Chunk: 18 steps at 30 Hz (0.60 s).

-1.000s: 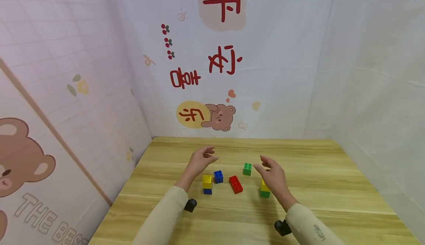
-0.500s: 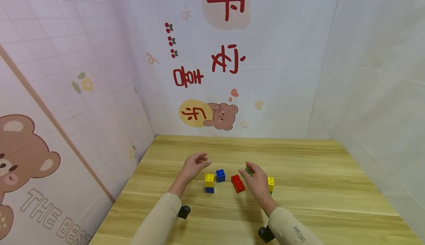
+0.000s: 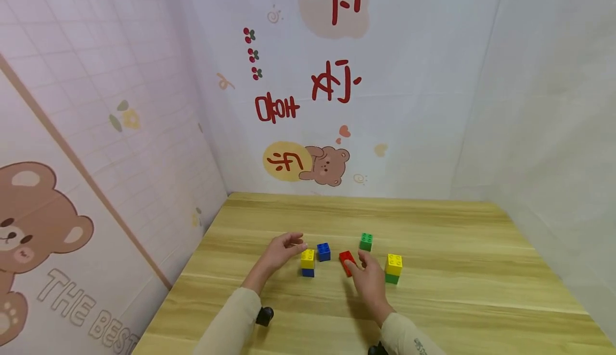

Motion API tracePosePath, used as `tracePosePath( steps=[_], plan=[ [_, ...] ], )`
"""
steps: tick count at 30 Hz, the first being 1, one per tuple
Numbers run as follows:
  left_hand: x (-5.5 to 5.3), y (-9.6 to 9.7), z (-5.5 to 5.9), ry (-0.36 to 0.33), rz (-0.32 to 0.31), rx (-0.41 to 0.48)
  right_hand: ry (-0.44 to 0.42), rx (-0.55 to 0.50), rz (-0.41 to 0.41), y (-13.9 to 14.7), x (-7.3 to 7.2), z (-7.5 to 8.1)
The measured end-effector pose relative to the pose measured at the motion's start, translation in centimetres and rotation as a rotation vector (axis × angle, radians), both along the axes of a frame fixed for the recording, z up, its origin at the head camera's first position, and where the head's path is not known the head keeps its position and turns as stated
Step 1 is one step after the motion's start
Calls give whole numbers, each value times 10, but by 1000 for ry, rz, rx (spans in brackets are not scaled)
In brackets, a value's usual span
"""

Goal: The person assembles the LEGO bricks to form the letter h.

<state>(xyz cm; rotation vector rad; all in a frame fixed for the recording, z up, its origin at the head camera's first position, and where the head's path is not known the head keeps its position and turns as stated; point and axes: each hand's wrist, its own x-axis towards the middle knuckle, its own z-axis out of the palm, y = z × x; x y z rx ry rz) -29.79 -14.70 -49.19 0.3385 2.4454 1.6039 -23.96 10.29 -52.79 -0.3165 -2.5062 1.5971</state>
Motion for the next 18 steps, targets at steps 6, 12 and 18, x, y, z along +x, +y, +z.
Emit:
tracePosePath(
  steps=[6,12,18],
  plan=[
    [3,-2,-6,-3,-51,0,-24,47,6,0,1,-8],
    [5,-2,-11,-11,-72,11,-25,104,-12,0,3,-11],
    [6,-2,-14,-43,-88,43,-45,131,-27,-2,2,-15]
  ],
)
